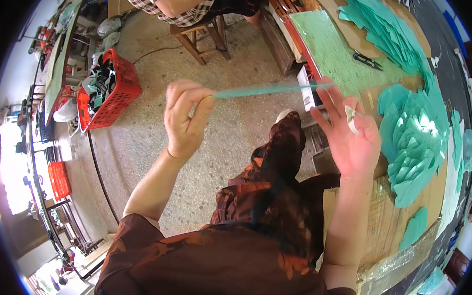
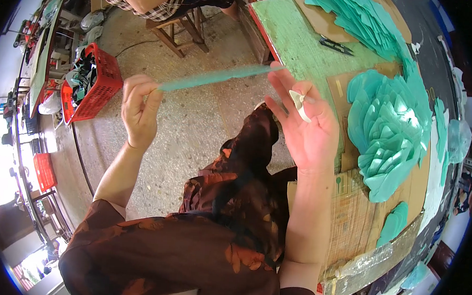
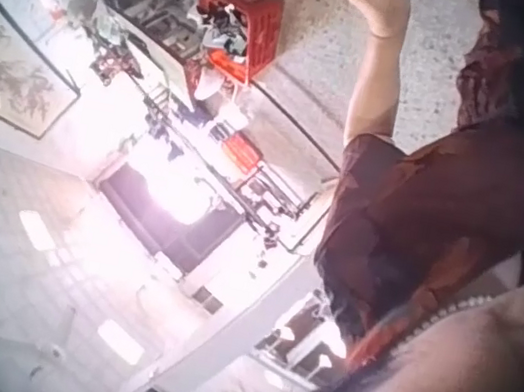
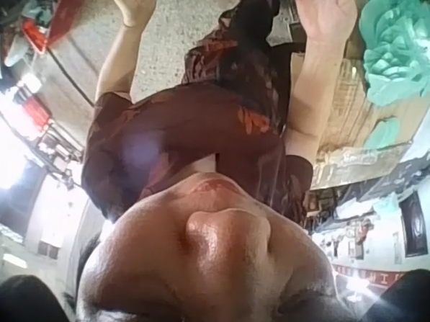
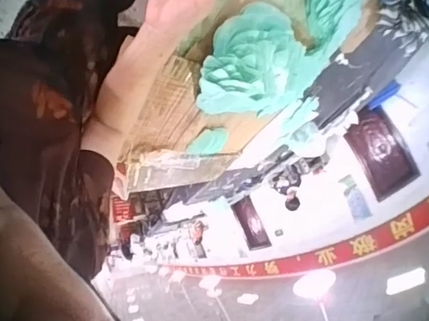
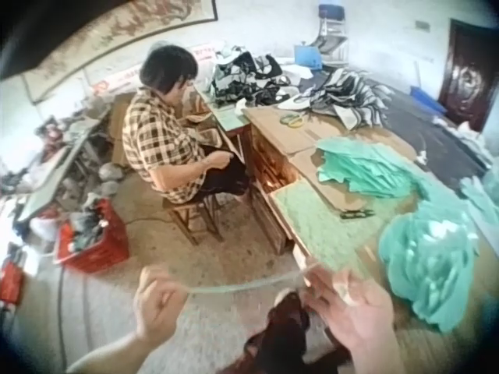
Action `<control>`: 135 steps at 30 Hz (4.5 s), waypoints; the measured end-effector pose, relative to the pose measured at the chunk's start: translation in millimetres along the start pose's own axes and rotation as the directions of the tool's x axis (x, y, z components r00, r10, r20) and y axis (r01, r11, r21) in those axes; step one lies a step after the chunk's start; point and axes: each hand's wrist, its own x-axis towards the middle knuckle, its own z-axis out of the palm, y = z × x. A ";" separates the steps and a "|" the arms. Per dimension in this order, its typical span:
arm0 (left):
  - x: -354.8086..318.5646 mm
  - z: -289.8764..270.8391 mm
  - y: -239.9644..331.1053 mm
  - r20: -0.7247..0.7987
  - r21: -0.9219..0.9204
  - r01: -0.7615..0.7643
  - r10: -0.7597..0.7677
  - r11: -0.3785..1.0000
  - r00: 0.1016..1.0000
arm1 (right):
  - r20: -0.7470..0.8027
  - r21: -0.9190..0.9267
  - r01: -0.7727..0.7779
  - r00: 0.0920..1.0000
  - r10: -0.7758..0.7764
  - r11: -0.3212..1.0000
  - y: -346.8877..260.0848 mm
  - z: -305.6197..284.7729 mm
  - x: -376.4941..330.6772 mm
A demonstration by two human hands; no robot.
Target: The recorder applies adhesive from a plastic bottle to the edges of green shoe upper components and folds the edges to finish them.
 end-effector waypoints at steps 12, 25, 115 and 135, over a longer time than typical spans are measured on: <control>-3.3 27.7 -3.3 0.427 -0.712 0.666 -0.617 0.221 0.661 | -0.148 0.079 -0.072 0.985 0.084 0.994 7.1 -12.5 10.6; 15.4 29.1 -37.4 0.288 -0.811 0.570 -0.757 0.132 0.586 | -0.257 -0.813 -0.078 0.937 -0.235 0.578 -1.0 -29.5 -1.2; 3.0 165.2 -148.6 0.296 -0.793 0.609 -0.881 -0.011 0.370 | -0.380 -0.764 -0.315 0.925 0.003 0.564 34.8 -22.0 -105.3; 51.5 228.2 -153.9 0.038 -0.557 0.721 -0.854 0.412 0.518 | -0.433 -0.722 -0.426 0.893 0.123 0.546 8.1 -10.4 -84.6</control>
